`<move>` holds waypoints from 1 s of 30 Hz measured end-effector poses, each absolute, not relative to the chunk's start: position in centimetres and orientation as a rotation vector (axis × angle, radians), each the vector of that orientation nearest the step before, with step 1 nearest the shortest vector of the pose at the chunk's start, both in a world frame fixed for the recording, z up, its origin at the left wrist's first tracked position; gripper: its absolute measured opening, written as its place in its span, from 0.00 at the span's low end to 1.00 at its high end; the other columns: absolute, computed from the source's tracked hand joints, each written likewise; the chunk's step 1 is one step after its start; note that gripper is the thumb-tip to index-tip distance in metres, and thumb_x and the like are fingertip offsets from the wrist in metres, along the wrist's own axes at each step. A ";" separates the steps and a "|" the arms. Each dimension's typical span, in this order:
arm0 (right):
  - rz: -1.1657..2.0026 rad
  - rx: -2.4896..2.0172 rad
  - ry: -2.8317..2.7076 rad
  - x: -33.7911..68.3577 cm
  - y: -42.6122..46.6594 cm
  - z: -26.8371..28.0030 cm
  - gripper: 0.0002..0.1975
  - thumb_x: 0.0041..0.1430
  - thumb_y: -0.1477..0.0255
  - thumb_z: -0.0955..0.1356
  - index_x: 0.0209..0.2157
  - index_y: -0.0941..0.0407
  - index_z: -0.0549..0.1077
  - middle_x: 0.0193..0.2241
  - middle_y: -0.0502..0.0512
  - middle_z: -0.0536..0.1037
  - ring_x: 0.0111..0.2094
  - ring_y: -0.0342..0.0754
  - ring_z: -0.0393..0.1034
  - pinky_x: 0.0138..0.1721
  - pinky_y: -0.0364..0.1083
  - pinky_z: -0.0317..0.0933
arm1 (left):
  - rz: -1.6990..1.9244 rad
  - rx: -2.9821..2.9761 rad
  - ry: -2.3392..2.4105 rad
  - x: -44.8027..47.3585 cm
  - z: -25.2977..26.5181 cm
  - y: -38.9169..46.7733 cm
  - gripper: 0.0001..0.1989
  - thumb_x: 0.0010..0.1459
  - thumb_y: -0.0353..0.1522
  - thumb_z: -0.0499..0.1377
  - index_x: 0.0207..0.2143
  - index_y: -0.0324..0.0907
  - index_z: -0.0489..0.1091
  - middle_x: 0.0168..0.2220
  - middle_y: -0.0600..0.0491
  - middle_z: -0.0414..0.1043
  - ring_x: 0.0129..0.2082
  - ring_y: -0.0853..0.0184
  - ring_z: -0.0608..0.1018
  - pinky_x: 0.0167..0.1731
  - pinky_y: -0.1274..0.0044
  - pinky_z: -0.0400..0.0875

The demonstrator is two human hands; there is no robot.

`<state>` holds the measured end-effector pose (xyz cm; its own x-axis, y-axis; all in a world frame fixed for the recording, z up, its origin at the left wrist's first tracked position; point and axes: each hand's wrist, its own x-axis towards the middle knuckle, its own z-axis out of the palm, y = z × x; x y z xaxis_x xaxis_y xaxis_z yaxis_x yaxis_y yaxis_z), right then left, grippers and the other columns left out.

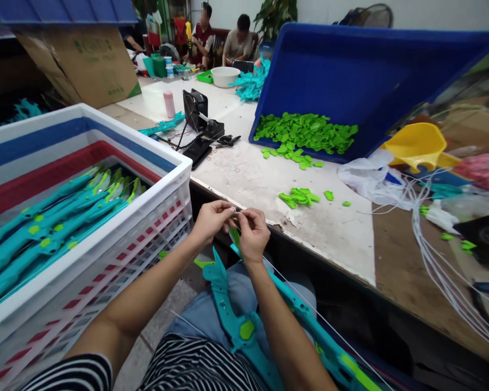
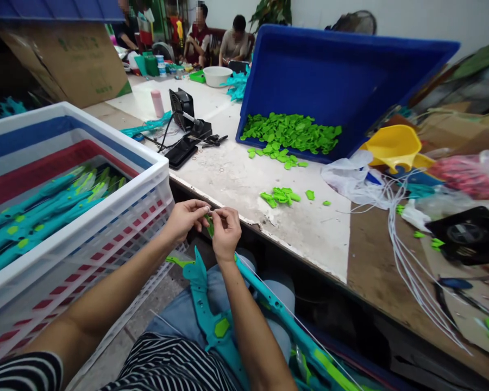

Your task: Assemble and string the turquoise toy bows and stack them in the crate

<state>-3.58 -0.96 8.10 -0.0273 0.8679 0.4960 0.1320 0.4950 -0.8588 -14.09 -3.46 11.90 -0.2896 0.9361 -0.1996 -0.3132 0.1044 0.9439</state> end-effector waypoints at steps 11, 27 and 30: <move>0.697 -0.784 -1.689 -3.9 -1.4 7.6 0.12 0.61 0.74 0.63 0.42 0.52 0.76 0.37 0.53 0.73 0.40 0.46 0.70 0.41 0.45 0.67 | 1.280 0.618 1.244 -15.4 12.6 -3.6 0.04 0.51 0.25 0.62 0.25 0.34 0.70 0.18 0.56 0.69 0.15 0.74 0.73 0.15 0.85 0.65; 0.473 -0.797 -1.849 -2.7 -0.3 8.7 0.06 0.61 0.72 0.63 0.30 0.54 0.69 0.31 0.54 0.74 0.36 0.48 0.69 0.39 0.49 0.65 | 1.168 0.977 1.288 -15.7 12.2 -3.2 0.06 0.48 0.21 0.56 0.26 0.35 0.73 0.18 0.57 0.69 0.17 0.74 0.70 0.19 0.84 0.63; 0.573 -0.859 -1.771 -2.5 -0.5 8.4 0.07 0.61 0.71 0.63 0.29 0.55 0.69 0.30 0.53 0.73 0.34 0.47 0.68 0.37 0.48 0.65 | 1.203 1.201 1.513 -15.4 11.4 -3.0 0.02 0.48 0.25 0.60 0.26 0.36 0.73 0.21 0.56 0.71 0.20 0.73 0.70 0.22 0.82 0.63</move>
<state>-2.53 -0.51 8.43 -0.2046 0.7768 0.5955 0.2804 0.6294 -0.7247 -15.36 -3.05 11.41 -0.1893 0.9808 -0.0463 0.1758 0.0802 0.9811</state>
